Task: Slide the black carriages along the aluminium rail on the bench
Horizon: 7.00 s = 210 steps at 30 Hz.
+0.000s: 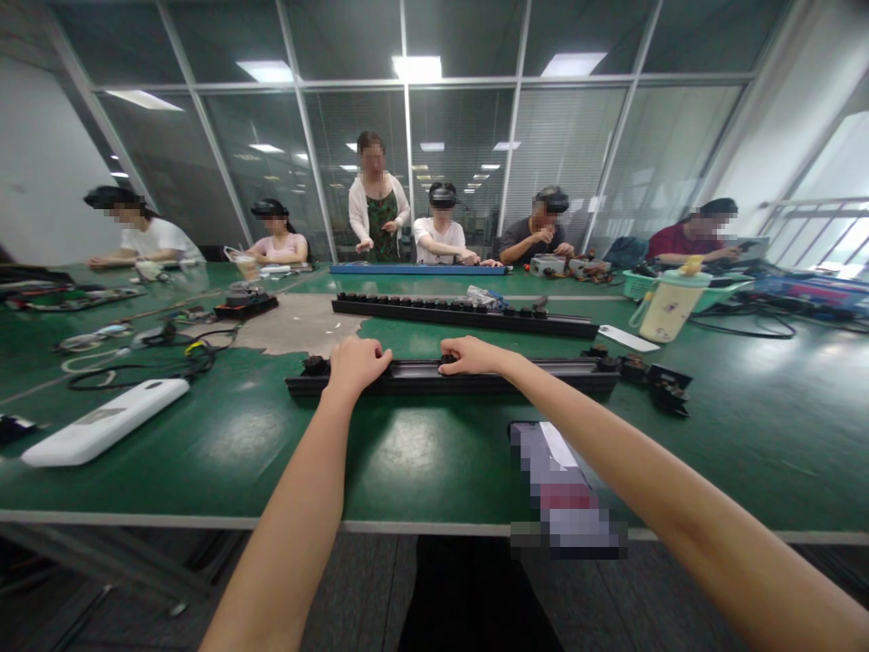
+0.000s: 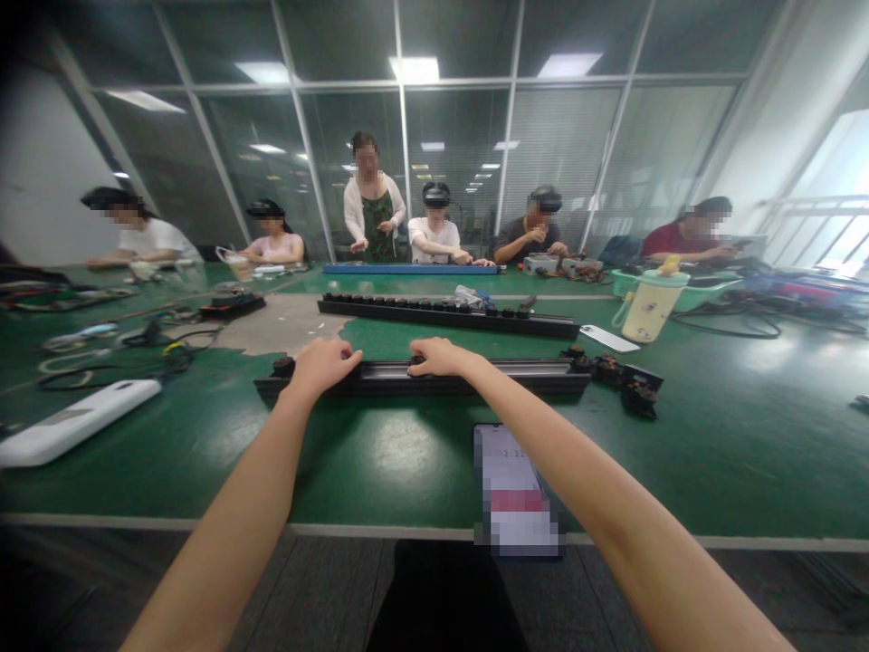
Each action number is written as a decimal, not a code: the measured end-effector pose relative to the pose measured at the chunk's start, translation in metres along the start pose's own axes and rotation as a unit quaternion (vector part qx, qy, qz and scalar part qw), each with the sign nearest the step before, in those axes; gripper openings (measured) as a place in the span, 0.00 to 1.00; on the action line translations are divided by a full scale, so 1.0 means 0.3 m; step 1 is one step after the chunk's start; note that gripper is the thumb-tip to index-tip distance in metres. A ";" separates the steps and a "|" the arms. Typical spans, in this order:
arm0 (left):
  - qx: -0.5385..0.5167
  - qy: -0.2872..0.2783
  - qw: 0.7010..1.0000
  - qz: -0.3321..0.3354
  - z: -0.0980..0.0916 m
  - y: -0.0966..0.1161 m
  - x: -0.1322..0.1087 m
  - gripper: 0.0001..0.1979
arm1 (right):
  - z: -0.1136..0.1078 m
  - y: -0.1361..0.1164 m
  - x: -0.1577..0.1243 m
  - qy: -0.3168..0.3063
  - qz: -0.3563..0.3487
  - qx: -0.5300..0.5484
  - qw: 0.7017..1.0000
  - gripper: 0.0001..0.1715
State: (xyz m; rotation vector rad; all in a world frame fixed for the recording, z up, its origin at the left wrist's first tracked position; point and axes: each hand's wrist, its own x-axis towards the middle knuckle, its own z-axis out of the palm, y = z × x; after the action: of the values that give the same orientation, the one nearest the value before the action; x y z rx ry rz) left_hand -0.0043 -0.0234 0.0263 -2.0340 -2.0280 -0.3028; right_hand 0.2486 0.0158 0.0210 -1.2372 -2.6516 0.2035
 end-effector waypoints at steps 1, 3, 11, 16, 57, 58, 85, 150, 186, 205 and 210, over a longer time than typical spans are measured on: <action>0.000 -0.001 1.000 0.000 0.000 0.000 0.000 0.24 | -0.001 0.000 -0.001 0.000 0.001 0.000 1.000 0.13; -0.001 -0.001 1.000 0.002 0.001 -0.001 0.001 0.24 | -0.003 -0.001 -0.002 -0.001 0.002 0.001 1.000 0.13; 0.005 0.005 1.000 0.010 0.005 -0.004 0.002 0.25 | -0.003 -0.001 -0.003 -0.001 -0.002 0.004 1.000 0.13; 0.003 0.003 1.000 0.006 0.005 -0.004 0.001 0.25 | -0.001 0.002 -0.002 0.000 -0.007 0.003 1.000 0.13; -0.002 0.009 1.000 0.007 0.010 -0.007 0.003 0.24 | -0.018 0.001 -0.017 -0.011 -0.009 -0.010 1.000 0.13; -0.002 0.009 1.000 0.007 0.009 -0.007 0.002 0.24 | -0.018 0.001 -0.017 -0.010 -0.009 -0.011 1.000 0.13; 0.002 0.003 1.000 0.010 0.007 -0.007 0.004 0.25 | -0.018 0.020 -0.031 -0.010 -0.005 0.006 1.000 0.13; -0.008 -0.004 1.000 0.003 -0.004 0.001 -0.002 0.23 | -0.032 0.031 -0.067 -0.017 0.011 -0.006 1.000 0.15; -0.008 0.002 1.000 0.006 0.002 -0.001 -0.002 0.24 | -0.025 0.055 -0.075 -0.006 0.003 0.016 1.000 0.13; 0.002 -0.004 1.000 0.003 -0.002 0.002 -0.001 0.25 | -0.029 0.065 -0.095 -0.009 -0.002 0.025 1.000 0.14; -0.002 0.000 1.000 0.003 0.003 0.001 0.001 0.24 | -0.018 0.101 -0.108 -0.002 -0.018 0.076 0.997 0.19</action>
State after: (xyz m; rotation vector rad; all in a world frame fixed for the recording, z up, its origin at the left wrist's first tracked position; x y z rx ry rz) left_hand -0.0040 -0.0229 0.0256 -2.0418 -2.0224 -0.3045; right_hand 0.2925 0.0105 0.0156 -1.1410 -2.6039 0.3946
